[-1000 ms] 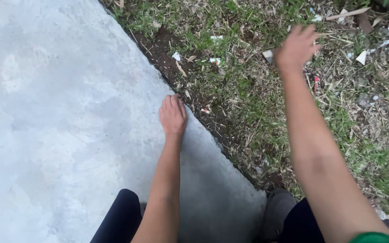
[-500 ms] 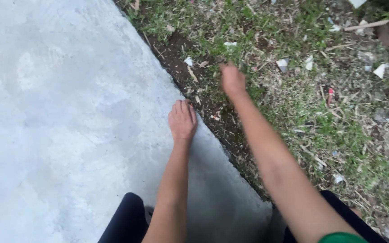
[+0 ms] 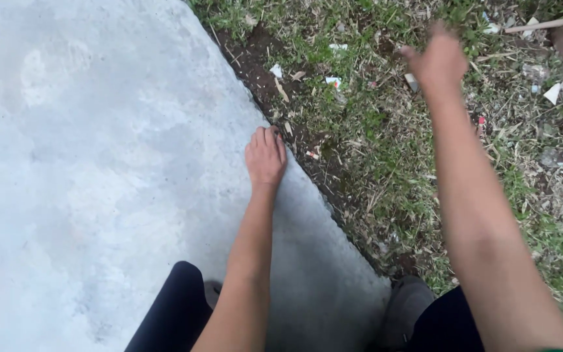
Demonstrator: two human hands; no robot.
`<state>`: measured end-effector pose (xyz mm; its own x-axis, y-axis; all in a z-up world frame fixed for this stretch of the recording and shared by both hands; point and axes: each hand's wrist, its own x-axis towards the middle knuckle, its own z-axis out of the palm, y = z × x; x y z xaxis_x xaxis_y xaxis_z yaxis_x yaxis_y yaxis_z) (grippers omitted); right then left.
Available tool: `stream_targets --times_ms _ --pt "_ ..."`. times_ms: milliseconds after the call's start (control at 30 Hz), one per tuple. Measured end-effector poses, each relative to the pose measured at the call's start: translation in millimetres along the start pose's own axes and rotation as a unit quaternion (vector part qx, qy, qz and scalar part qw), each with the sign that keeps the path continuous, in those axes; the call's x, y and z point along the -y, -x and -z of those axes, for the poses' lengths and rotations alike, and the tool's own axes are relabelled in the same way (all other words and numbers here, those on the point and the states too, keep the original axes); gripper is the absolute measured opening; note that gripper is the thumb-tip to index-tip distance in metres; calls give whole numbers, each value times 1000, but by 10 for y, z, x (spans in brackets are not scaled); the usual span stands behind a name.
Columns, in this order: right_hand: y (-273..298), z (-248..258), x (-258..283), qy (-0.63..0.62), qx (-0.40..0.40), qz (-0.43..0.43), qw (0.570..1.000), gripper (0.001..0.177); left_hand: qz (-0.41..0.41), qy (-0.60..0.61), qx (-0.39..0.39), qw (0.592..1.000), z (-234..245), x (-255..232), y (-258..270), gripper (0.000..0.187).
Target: Picking up small pieces of trash and glass shards from the ground next to a concrete walkway.
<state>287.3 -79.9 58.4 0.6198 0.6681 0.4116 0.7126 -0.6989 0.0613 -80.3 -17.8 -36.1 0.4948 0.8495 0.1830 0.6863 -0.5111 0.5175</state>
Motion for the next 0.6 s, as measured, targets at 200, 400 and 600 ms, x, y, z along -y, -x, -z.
stream_targets --times_ms 200,400,600 --pt "637 -149 656 -209 304 -22 929 58 3 11 -14 1000 15 -47 26 20" --pt "772 -445 907 -266 262 23 927 19 21 -1 -20 1000 -12 -58 15 21" --pt "790 -705 1020 -262 259 49 929 27 26 -17 -20 999 -2 -86 5 21"
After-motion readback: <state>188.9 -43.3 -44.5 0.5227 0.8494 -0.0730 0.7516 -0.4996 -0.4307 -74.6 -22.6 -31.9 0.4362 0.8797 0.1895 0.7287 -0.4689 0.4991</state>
